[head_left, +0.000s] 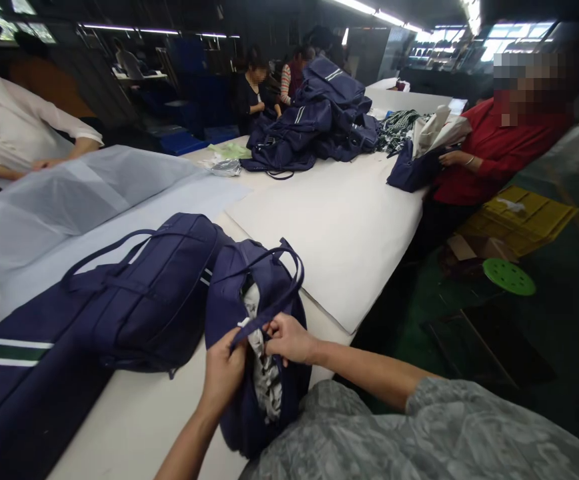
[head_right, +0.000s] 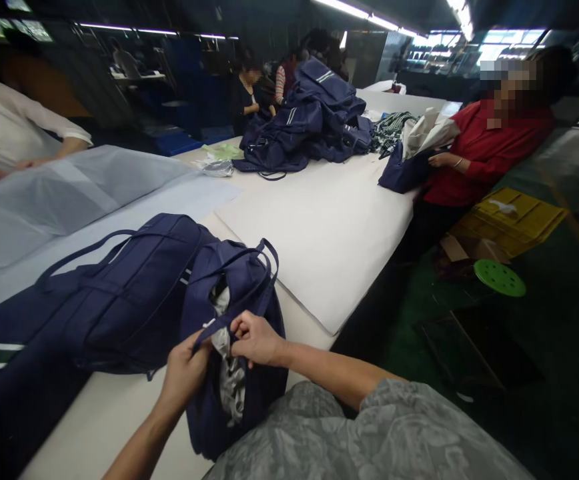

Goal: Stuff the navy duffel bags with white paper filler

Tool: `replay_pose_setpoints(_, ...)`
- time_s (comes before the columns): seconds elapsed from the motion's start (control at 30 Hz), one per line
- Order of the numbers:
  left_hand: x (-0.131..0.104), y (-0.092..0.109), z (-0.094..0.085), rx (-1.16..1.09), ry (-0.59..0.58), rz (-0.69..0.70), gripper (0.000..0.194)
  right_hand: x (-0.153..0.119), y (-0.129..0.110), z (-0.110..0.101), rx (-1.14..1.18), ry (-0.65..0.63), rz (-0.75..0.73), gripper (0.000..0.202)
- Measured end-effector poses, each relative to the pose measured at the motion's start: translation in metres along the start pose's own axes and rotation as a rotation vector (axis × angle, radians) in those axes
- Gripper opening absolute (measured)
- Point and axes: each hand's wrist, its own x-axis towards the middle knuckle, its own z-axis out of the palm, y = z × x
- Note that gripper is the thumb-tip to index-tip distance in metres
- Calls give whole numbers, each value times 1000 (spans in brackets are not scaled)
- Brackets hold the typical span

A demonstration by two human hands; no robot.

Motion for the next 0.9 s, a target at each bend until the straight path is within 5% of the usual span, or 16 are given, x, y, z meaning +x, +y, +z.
replay_pose_setpoints(0.27,20,-30,13,44,202,-22,29,42,3,31,-160,101,-35,23)
replay_pose_setpoints(0.47,23,-19,34,239,278,160,32,90,20,13,-384,304,-183,29)
replay_pose_setpoints(0.53,33,-16,41,297,258,207,34,99,21,2,-463,310,-188,28)
replay_pose_setpoints(0.73,76,-15,30,237,-47,92,22,89,8,-18,-210,-19,9,22)
replay_pose_setpoints(0.9,52,-22,13,5,-78,58,30,72,8,-4,-220,16,-38,24)
